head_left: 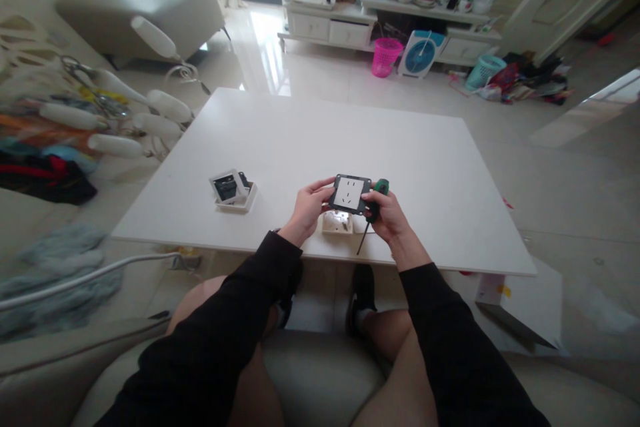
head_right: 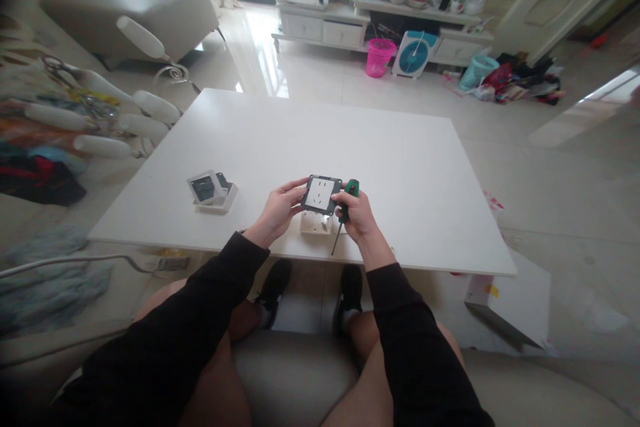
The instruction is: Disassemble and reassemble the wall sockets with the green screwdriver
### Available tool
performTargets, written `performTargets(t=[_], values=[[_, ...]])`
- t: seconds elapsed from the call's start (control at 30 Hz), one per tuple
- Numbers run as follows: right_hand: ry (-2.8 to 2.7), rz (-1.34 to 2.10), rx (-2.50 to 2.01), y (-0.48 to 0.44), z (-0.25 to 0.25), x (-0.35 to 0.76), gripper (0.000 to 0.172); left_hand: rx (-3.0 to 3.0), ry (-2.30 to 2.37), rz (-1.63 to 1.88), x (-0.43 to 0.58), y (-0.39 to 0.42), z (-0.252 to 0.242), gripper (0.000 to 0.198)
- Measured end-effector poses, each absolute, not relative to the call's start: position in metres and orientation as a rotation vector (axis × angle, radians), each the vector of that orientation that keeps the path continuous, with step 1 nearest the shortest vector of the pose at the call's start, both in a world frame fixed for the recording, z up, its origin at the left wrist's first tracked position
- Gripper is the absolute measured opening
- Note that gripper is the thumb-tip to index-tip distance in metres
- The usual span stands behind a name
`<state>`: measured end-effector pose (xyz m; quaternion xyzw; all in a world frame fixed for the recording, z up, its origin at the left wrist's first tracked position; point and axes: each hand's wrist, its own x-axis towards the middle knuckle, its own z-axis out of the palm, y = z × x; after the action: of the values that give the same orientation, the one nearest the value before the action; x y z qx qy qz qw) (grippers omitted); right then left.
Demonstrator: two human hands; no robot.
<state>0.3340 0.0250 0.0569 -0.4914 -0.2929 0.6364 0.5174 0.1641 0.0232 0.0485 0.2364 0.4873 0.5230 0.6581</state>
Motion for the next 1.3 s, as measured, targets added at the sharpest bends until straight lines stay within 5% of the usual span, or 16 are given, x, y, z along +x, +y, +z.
performTargets(t=[0.47,0.6,0.87,1.3], values=[[-0.527,1.094,-1.265,0.035,0.053,0.344,0.036,1.069,1.318,1.043,0.157,0.027,0.04,0.031],[-0.668,0.989,-1.406,0.035,0.049,0.343,0.035,1.687,1.49,0.749,0.149,0.025,0.025,0.021],[-0.928,0.879,-1.484,0.036,0.037,0.348,0.031,2.092,1.479,0.16,0.143,0.015,0.0,0.032],[-0.975,0.828,-1.495,0.037,0.033,0.35,0.029,2.228,1.463,-0.109,0.134,0.023,-0.001,0.028]])
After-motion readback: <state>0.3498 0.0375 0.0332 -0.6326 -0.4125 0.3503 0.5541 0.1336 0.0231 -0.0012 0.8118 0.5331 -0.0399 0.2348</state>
